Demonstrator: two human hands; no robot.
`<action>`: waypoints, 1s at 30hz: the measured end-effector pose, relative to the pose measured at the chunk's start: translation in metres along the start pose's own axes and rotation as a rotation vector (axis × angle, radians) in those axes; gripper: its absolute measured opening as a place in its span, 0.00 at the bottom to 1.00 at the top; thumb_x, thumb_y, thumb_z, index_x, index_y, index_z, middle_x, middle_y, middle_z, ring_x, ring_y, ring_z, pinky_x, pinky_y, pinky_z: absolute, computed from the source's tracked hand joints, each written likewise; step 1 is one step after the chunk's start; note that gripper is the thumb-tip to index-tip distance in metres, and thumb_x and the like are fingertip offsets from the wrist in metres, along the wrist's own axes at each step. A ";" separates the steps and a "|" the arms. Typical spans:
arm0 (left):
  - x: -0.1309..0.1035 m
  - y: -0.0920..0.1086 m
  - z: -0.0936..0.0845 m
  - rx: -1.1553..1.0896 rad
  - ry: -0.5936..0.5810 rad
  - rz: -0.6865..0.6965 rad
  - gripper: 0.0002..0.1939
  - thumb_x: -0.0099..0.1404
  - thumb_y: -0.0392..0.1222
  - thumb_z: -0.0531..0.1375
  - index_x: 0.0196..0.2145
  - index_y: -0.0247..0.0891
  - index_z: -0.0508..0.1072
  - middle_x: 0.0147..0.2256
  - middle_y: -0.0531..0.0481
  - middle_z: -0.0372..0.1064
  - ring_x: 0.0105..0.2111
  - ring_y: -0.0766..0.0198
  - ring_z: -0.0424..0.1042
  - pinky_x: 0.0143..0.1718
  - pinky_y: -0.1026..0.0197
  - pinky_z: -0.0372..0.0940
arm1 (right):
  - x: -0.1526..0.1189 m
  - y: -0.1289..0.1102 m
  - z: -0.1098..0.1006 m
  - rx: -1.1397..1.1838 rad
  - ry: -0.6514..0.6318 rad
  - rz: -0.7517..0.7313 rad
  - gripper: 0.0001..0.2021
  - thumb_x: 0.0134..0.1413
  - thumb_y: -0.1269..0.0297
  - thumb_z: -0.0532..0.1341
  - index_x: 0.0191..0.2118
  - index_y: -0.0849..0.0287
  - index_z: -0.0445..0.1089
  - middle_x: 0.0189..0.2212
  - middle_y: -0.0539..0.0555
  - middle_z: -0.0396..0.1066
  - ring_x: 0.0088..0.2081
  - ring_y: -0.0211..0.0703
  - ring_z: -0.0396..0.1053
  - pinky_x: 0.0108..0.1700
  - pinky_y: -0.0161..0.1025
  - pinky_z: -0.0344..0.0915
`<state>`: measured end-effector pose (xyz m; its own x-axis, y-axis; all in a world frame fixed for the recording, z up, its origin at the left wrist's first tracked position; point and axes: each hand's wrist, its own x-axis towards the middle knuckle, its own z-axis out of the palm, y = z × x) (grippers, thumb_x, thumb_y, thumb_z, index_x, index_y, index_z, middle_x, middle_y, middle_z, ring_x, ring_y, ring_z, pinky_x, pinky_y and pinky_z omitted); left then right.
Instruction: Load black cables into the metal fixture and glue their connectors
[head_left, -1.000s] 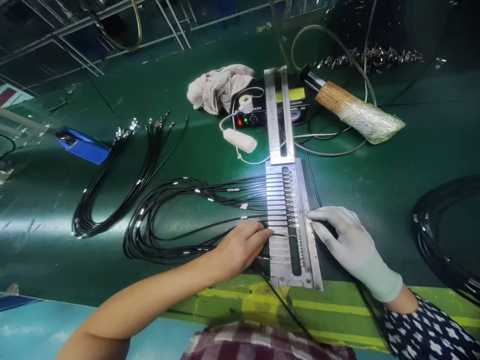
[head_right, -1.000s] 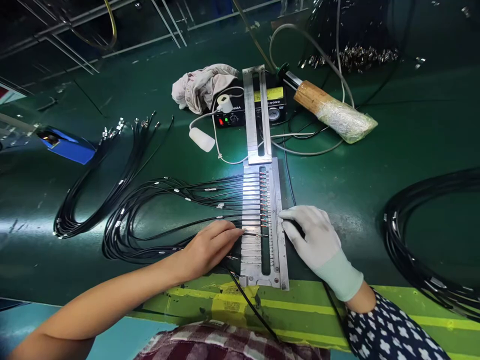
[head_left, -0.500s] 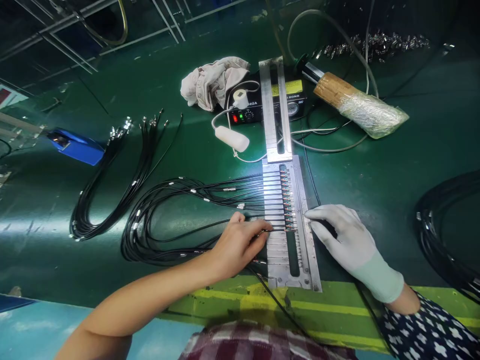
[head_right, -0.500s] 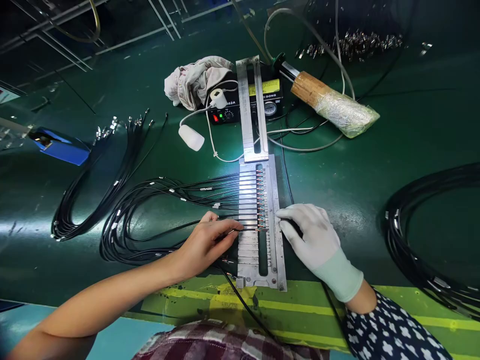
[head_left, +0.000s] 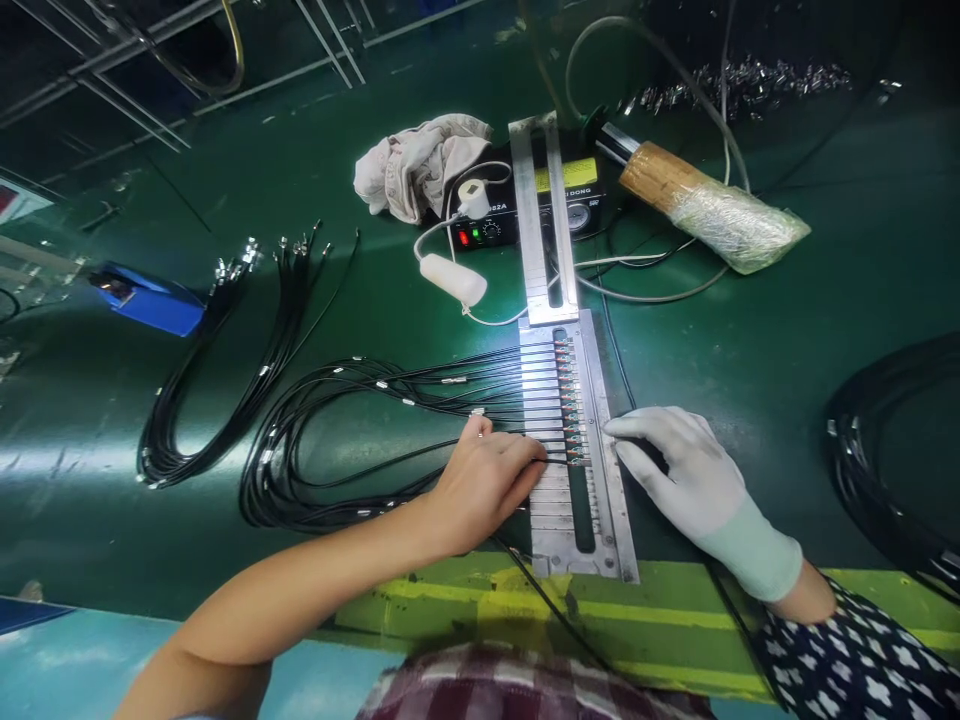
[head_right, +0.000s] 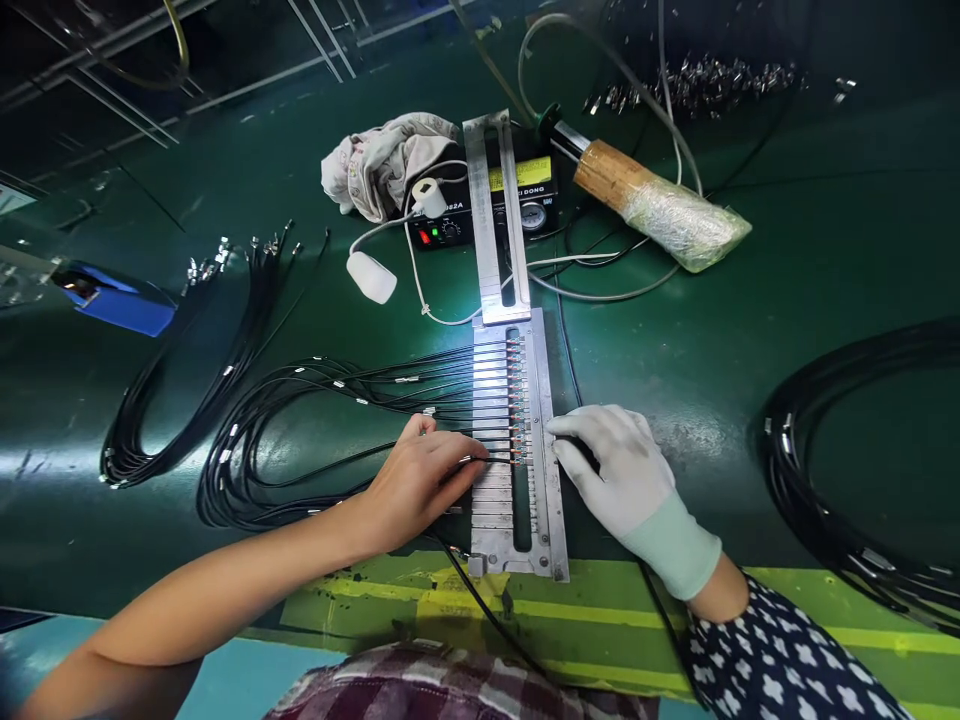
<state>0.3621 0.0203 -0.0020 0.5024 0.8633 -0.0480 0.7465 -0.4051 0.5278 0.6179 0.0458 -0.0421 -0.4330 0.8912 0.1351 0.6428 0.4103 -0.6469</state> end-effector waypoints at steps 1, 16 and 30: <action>-0.001 0.000 0.001 -0.010 0.018 -0.001 0.08 0.73 0.37 0.51 0.40 0.37 0.70 0.35 0.53 0.76 0.28 0.67 0.66 0.39 0.56 0.47 | 0.000 0.000 0.000 0.003 -0.003 0.001 0.08 0.68 0.61 0.54 0.45 0.49 0.70 0.42 0.49 0.73 0.45 0.50 0.68 0.48 0.50 0.59; -0.006 0.001 0.014 0.032 0.119 0.003 0.08 0.73 0.38 0.52 0.39 0.38 0.70 0.34 0.52 0.75 0.32 0.66 0.69 0.40 0.56 0.50 | 0.003 -0.002 -0.002 0.000 -0.007 -0.001 0.09 0.67 0.62 0.54 0.44 0.51 0.71 0.41 0.51 0.74 0.44 0.51 0.68 0.47 0.51 0.61; -0.033 -0.022 0.025 0.378 0.227 0.160 0.16 0.72 0.34 0.50 0.54 0.40 0.70 0.39 0.47 0.71 0.37 0.61 0.65 0.39 0.56 0.54 | -0.008 -0.040 0.013 -0.233 -0.132 -0.336 0.17 0.65 0.56 0.56 0.54 0.56 0.71 0.59 0.59 0.65 0.58 0.56 0.62 0.66 0.63 0.38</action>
<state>0.3403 -0.0067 -0.0336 0.5477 0.8078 0.2178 0.7949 -0.5836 0.1656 0.5875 0.0196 -0.0268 -0.7104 0.6741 0.2023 0.5709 0.7200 -0.3945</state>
